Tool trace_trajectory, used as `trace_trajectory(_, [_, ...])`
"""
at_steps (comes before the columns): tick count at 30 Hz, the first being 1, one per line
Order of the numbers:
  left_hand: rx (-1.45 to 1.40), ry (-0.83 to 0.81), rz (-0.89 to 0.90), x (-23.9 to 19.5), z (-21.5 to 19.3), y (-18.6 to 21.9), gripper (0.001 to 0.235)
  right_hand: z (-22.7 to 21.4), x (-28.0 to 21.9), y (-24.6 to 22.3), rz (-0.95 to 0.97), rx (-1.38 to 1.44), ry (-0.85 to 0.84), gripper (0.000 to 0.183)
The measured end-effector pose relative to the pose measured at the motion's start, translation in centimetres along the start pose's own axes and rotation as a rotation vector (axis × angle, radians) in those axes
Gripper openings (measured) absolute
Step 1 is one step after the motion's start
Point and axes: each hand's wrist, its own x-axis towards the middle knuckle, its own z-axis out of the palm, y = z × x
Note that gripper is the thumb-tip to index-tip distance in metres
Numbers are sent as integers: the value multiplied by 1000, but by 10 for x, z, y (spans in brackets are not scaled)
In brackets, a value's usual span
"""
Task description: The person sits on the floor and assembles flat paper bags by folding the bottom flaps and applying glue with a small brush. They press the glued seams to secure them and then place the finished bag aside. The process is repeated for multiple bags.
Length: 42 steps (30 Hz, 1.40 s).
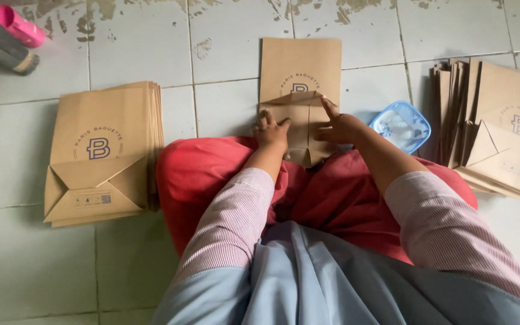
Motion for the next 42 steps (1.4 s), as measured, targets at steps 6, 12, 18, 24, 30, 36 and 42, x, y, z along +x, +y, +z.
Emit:
trace_trajectory(6, [-68,76,-23,52,33,-6,56,2,14,-17,139,-378,47,112])
trace_trajectory(12, [-21,334,34,109,90,-10,32,6,16,-50,248,-564,38,134])
trace_trajectory(18, [-73,358,38,124,96,-16,32,15,26,-53,353,-552,2,140])
trace_trajectory(24, [-181,286,-2,82,47,-14,68,4,18,-66,400,-385,-40,131])
trace_trajectory(30, [-147,304,-43,76,33,-9,77,16,22,-60,409,-338,-49,133])
trace_trajectory(36, [-164,283,-44,81,40,-7,73,21,28,-59,408,-332,-44,130])
trace_trajectory(42, [-244,304,-34,113,67,-10,57,13,16,-68,396,-328,-37,126])
